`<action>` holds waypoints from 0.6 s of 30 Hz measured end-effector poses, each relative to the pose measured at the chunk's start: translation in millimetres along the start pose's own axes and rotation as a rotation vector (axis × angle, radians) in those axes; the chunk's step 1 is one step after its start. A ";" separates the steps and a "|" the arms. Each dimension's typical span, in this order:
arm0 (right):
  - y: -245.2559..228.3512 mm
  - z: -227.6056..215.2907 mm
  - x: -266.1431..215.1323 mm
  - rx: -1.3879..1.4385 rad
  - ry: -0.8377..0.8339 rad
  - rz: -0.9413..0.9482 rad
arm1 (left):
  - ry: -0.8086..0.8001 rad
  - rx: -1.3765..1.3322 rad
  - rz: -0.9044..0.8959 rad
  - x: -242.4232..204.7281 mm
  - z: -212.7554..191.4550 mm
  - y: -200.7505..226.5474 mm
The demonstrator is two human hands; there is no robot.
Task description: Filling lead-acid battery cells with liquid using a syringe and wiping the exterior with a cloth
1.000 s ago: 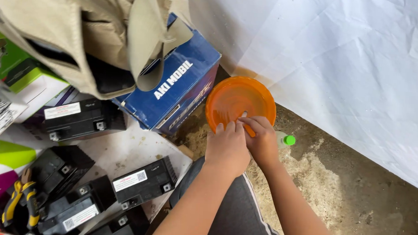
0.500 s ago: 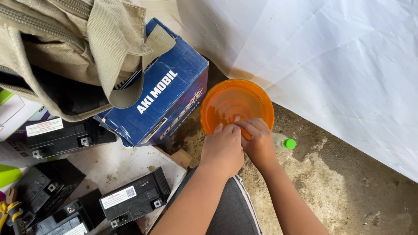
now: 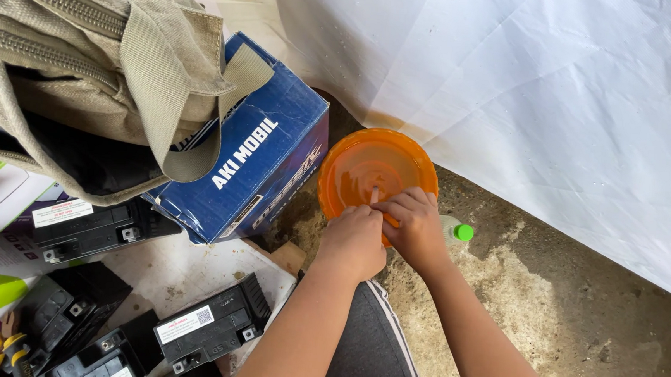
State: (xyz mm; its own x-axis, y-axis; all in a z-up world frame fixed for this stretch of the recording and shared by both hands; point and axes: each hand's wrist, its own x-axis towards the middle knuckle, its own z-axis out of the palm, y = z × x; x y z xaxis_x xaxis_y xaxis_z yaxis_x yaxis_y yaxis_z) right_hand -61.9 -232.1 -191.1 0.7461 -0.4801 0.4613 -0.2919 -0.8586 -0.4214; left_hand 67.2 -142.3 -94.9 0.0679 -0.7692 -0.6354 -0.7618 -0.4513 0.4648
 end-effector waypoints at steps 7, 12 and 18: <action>-4.7 -1.2 -0.6 -0.096 -0.019 -0.033 | 0.001 -0.132 0.005 -5.5 -15.6 -4.0; -3.7 -0.8 1.8 -0.148 -0.004 -0.032 | 0.015 -0.143 0.012 -13.5 -22.7 -5.1; -2.1 -1.5 6.0 -0.196 -0.003 -0.029 | 0.019 -0.147 0.002 -22.8 -25.8 -3.1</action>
State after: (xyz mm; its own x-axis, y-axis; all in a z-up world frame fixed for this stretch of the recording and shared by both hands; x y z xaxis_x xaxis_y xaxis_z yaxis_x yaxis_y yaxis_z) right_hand -57.7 -233.5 -186.3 0.7578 -0.4539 0.4687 -0.3806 -0.8910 -0.2476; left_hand 84.7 -135.1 -65.9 0.0798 -0.7780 -0.6232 -0.6597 -0.5099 0.5521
